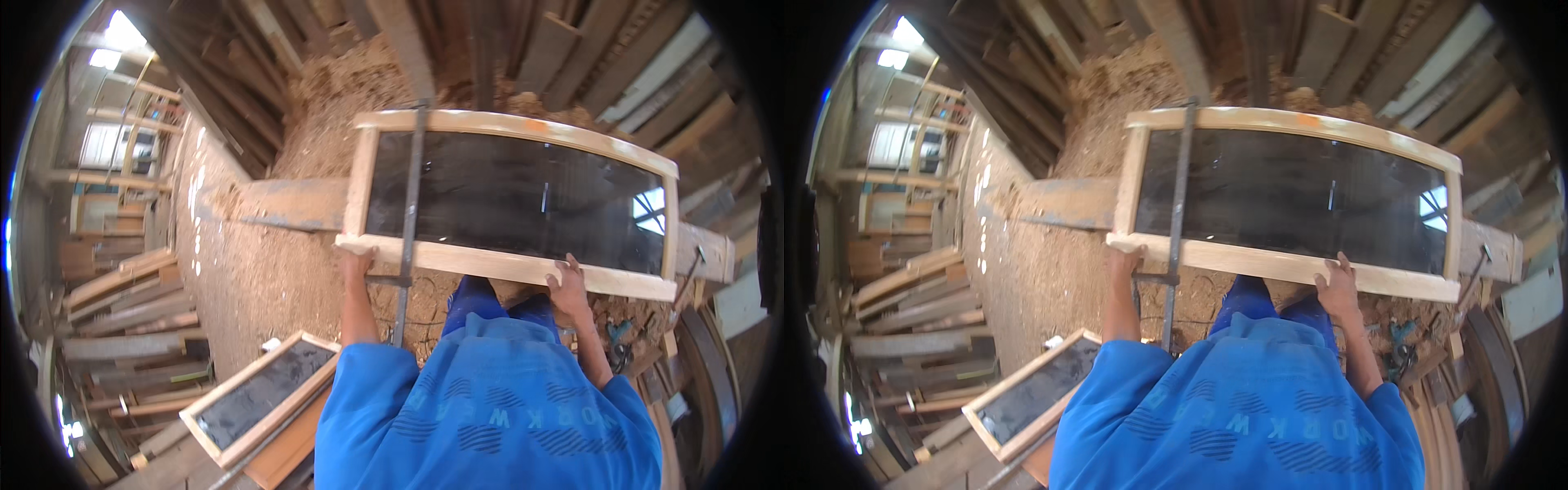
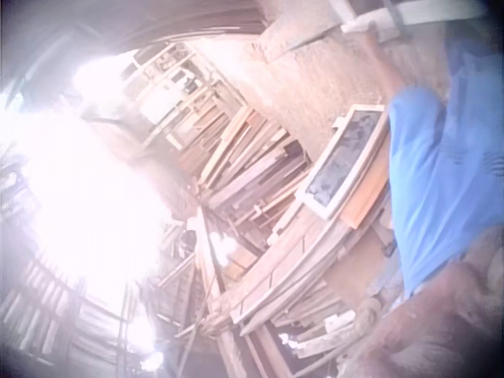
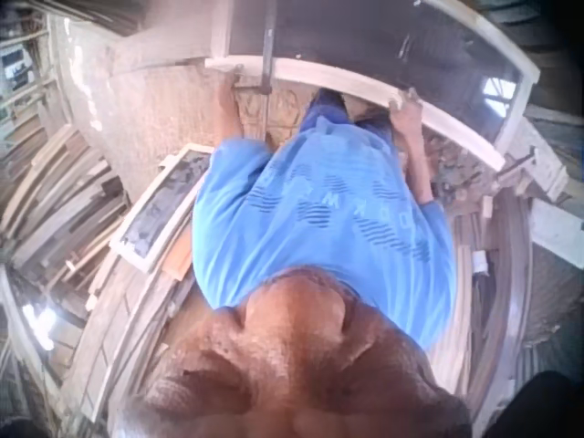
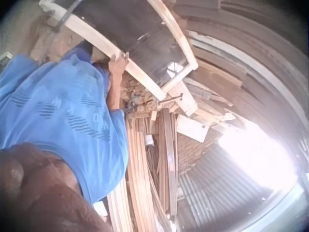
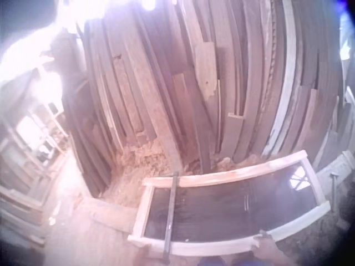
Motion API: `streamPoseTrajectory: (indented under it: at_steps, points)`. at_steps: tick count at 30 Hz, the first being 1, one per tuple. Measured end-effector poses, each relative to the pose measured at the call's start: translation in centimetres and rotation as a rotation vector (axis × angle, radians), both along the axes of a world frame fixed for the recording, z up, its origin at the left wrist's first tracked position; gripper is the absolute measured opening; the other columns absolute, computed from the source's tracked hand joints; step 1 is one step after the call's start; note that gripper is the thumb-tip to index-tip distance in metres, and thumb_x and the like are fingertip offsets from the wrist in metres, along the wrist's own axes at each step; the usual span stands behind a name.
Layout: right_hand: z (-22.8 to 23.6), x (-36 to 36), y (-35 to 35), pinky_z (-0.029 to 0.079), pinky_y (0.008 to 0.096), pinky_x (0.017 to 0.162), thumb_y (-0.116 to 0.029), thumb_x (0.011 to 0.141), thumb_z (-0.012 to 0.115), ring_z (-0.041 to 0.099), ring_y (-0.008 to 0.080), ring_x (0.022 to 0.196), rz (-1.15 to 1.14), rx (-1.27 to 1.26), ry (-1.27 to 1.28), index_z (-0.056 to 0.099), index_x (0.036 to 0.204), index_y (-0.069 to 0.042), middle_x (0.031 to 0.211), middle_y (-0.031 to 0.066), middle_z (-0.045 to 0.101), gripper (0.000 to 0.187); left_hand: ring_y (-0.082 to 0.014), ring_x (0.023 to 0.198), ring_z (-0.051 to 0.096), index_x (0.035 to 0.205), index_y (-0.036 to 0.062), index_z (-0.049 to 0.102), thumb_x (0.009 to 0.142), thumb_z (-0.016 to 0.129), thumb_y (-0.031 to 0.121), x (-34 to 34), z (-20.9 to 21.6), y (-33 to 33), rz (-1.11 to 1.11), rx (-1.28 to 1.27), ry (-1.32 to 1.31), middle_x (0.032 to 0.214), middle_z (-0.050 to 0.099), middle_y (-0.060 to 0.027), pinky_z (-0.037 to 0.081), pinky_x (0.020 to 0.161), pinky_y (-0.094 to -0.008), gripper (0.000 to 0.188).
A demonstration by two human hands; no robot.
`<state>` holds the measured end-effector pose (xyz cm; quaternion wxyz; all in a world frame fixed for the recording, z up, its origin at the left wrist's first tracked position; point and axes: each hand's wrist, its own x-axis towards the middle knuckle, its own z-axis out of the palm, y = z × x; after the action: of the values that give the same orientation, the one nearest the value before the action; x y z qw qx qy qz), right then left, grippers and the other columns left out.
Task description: The person measures a wooden window frame containing glass using an L-square, marks the wood, and uses a hammer to tap a wooden strip into place along the edge of the frame.
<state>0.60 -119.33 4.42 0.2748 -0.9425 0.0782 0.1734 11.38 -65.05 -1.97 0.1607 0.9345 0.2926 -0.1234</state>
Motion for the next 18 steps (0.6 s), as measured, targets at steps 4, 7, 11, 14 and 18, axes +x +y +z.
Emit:
streamPoseTrajectory:
  at_steps: [4, 7, 11, 14, 18]
  points:
    - [-0.1, -3.3, -1.6, 0.038, 0.0528, 0.111, -0.036, 0.091, 0.062, 0.048, 0.0458, 0.129, -0.094, -0.064, 0.053, 0.06, 0.128, 0.005, 0.137, 0.0283, 0.055, 0.055, -0.0478, 0.144, 0.028, 0.158, 0.0119, 0.019, 0.065, 0.088, 0.057, -0.9, -1.0, -3.1, 0.004, 0.291, -0.204, 0.163, 0.015, -0.024, 0.026, 0.117, -0.0594, 0.124]
    - [0.0, -4.3, -2.5, 0.043, 0.0489, 0.106, -0.032, 0.091, 0.062, 0.05, 0.0415, 0.129, -0.203, -0.079, 0.104, 0.063, 0.124, 0.003, 0.127, 0.0251, 0.062, 0.048, -0.0515, 0.139, 0.03, 0.153, 0.006, 0.027, 0.079, 0.078, 0.05, 0.7, 2.3, -13.3, -0.179, 0.212, -0.172, 0.159, 0.02, -0.0304, 0.024, 0.113, -0.0655, 0.1]
    - [-1.3, -6.8, -3.2, 0.051, 0.0482, 0.095, -0.028, 0.088, 0.064, 0.063, 0.0433, 0.108, -0.576, 0.075, 0.109, 0.066, 0.115, 0.001, 0.11, 0.0253, 0.067, 0.04, -0.0495, 0.135, 0.034, 0.15, 0.0049, 0.031, 0.08, 0.074, 0.046, 2.7, 1.0, -24.4, -0.776, 0.11, -0.331, 0.154, 0.03, -0.03, 0.024, 0.11, -0.0638, 0.092]
    - [-2.8, -9.4, -1.8, 0.052, 0.0483, 0.089, -0.027, 0.087, 0.064, 0.066, 0.0418, 0.1, -0.83, 0.328, -0.017, 0.07, 0.106, 0.002, 0.103, 0.0253, 0.068, 0.035, -0.0467, 0.138, 0.031, 0.151, 0.0048, 0.031, 0.081, 0.074, 0.043, 2.4, -0.1, -31.0, -1.194, -0.102, -0.209, 0.155, 0.031, -0.0272, 0.024, 0.112, -0.0619, 0.091]
    - [-7.9, -16.8, 0.2, 0.052, 0.0482, 0.084, -0.032, 0.086, 0.061, 0.068, 0.0406, 0.095, -1.101, 0.356, -0.022, 0.072, 0.095, 0.002, 0.095, 0.0264, 0.07, 0.037, -0.0456, 0.139, 0.029, 0.152, 0.0011, 0.029, 0.08, 0.075, 0.039, -0.9, -0.1, -39.0, -1.71, -0.258, -0.046, 0.154, 0.03, -0.0277, 0.024, 0.113, -0.058, 0.093]
